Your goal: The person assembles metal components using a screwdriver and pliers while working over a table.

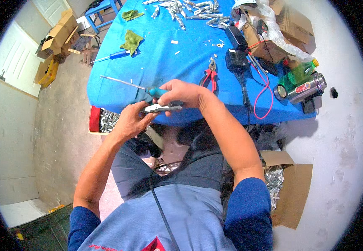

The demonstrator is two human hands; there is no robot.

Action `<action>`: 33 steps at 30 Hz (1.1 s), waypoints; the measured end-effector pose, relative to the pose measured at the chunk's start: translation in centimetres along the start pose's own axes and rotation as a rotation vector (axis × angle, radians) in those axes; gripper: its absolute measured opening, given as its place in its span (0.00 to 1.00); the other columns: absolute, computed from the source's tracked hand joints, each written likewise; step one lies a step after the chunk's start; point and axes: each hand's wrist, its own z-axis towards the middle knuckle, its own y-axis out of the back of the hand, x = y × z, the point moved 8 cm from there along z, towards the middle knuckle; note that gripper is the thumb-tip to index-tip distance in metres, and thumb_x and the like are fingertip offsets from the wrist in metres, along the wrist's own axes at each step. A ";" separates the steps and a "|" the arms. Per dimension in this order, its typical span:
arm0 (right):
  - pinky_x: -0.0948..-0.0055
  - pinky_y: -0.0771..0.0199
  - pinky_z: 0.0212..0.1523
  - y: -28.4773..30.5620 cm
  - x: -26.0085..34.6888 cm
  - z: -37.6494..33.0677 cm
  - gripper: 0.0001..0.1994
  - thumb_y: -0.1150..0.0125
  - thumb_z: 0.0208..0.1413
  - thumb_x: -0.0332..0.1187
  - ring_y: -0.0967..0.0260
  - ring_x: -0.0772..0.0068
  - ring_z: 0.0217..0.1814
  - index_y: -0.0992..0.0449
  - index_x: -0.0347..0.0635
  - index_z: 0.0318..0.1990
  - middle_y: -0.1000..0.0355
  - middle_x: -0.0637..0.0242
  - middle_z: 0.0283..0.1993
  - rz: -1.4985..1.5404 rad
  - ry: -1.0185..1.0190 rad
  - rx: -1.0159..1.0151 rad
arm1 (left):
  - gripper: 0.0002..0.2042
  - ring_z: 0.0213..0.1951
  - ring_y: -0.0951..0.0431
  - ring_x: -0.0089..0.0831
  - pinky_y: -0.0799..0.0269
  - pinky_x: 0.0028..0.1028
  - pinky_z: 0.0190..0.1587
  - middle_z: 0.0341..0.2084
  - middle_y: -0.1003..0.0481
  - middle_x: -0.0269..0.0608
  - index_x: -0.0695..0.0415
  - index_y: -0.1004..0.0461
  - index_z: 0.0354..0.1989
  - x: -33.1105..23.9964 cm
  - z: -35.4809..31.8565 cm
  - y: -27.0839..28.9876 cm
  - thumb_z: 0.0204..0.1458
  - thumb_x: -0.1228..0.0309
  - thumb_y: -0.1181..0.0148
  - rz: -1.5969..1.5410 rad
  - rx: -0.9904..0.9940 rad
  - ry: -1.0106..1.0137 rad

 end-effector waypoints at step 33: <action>0.85 0.36 0.22 -4.5 -6.2 -13.8 0.22 0.44 0.61 0.31 0.34 0.86 0.28 0.32 0.41 0.63 0.27 0.68 0.36 0.054 0.055 -0.622 | 0.26 0.20 0.27 0.36 0.33 0.40 0.26 0.15 0.28 0.51 0.68 0.23 0.28 6.3 -0.3 0.2 0.55 0.50 0.40 -0.018 -0.211 0.385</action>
